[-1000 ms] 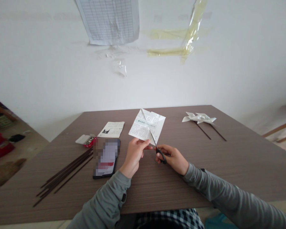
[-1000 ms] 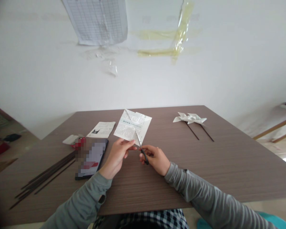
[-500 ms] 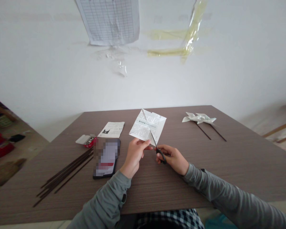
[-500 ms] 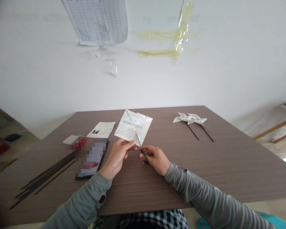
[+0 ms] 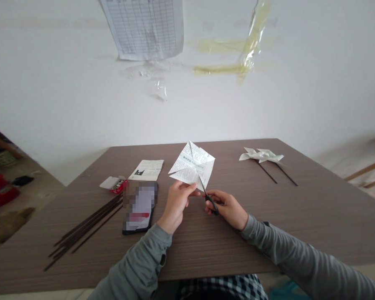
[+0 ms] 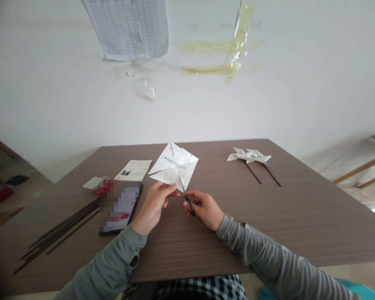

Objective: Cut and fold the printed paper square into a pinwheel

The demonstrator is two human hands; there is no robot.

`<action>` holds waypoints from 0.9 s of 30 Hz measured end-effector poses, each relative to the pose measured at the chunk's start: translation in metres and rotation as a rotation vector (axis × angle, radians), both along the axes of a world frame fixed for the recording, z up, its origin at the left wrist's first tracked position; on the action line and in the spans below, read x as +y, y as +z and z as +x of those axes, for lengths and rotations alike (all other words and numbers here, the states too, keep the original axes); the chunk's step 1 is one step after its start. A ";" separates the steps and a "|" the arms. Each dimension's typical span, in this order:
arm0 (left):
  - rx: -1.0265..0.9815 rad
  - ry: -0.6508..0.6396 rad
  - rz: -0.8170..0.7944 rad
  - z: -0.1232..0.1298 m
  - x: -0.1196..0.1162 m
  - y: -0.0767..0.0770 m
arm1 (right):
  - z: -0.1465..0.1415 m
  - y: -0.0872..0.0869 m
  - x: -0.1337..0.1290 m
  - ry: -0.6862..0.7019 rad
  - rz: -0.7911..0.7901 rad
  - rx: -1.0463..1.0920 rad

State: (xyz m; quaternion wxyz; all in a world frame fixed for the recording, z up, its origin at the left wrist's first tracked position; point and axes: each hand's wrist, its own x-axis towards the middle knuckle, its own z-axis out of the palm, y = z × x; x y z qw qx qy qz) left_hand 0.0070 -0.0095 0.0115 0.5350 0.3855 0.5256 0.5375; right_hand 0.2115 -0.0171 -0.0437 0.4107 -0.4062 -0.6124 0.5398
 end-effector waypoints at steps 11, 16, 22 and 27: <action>0.021 0.014 0.044 -0.005 0.001 -0.006 | 0.005 -0.008 0.003 0.042 0.001 0.004; 0.031 0.036 0.072 -0.009 0.004 -0.009 | 0.016 -0.005 0.002 0.097 0.056 -0.078; 0.035 0.077 0.125 -0.015 0.008 -0.014 | 0.034 -0.005 0.005 0.080 0.168 -0.139; 0.053 0.077 0.152 -0.019 0.010 -0.017 | 0.046 -0.008 0.011 -0.076 0.286 -0.163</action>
